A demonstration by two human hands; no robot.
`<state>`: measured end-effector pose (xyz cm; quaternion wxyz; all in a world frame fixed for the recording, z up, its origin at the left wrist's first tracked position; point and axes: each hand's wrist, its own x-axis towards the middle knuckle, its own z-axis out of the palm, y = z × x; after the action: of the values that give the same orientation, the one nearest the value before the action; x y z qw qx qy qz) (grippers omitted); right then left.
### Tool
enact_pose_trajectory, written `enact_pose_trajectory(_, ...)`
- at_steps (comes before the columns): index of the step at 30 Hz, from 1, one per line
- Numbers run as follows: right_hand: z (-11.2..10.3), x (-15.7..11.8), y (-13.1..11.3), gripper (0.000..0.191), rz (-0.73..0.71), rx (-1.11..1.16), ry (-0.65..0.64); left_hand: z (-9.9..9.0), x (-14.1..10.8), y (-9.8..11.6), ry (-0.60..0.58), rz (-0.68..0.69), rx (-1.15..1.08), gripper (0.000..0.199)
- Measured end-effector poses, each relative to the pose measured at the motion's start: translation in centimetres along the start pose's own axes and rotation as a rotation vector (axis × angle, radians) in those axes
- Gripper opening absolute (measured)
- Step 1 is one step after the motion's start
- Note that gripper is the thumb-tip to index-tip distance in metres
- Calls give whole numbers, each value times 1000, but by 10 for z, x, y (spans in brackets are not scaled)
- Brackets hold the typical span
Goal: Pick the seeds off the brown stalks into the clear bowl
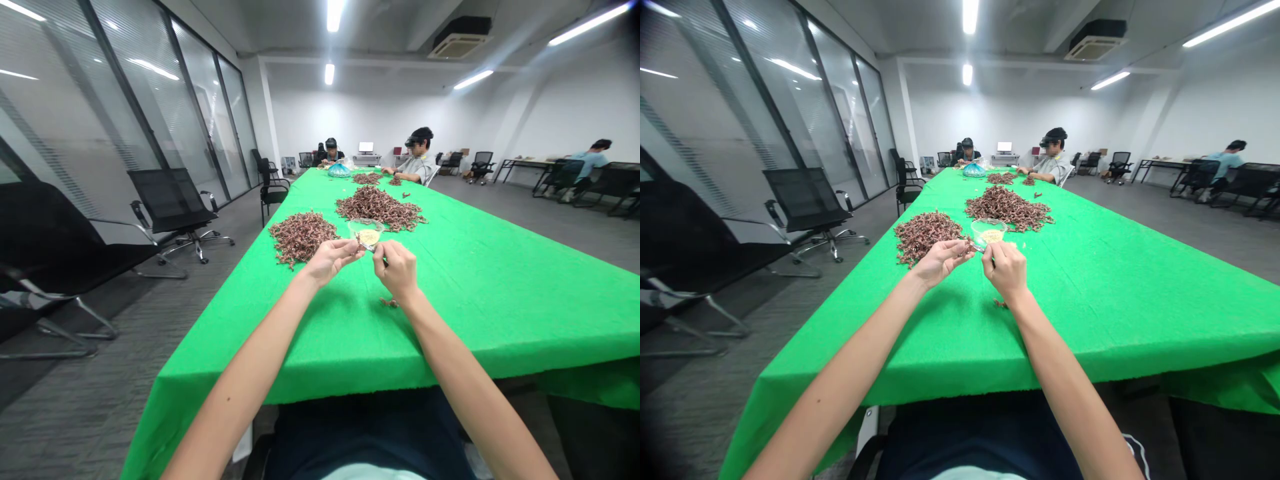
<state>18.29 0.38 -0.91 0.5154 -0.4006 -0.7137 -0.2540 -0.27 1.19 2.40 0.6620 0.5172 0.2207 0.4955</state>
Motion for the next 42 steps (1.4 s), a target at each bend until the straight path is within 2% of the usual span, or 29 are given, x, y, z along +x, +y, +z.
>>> enact_pose_trajectory(3, -1, 1, -1, 30, 45, 31, -28, -2, 1, -1, 11, 27, 81, 32)
enact_pose_trajectory(6, 0, 2, -2, 34, 152, 123, -78, -4, 2, -2, 32, 122, 246, 44)
enact_pose_trajectory(8, 0, 4, -4, 39, 284, 253, -135, -4, 2, -3, 52, 210, 351, 47)
enact_pose_trajectory(11, -1, 7, -5, 47, 524, 546, -314, -5, 2, -3, 64, 304, 455, 48)
enact_pose_trajectory(14, -3, 8, -4, 46, 728, 838, -484, -5, 3, -3, 61, 321, 496, 48)
enact_pose_trajectory(16, -4, 9, -4, 45, 773, 890, -489, -5, 5, -5, 78, 314, 487, 48)
enact_pose_trajectory(18, -4, 8, -2, 43, 696, 758, -385, -4, 6, -6, 91, 301, 448, 46)
enact_pose_trajectory(22, -4, 6, 0, 35, 319, 263, -93, 0, 4, -7, 80, 279, 338, 44)
enact_pose_trajectory(24, -4, 4, 0, 28, 150, 97, -25, 2, 2, -6, 85, 273, 290, 43)
enact_pose_trajectory(27, -4, 2, 1, 20, -5, -26, 28, 7, 0, -4, 88, 236, 223, 42)
enact_pose_trajectory(33, -8, 0, 2, 16, -84, -105, 91, 14, -1, -5, 50, 106, 56, 35)
enact_pose_trajectory(38, -11, 0, 1, 15, -94, -96, 105, 12, -3, -6, 9, 34, -52, 25)
enact_pose_trajectory(42, -10, -1, 1, 16, -103, -90, 107, 9, -4, -4, 33, -29, -93, 23)
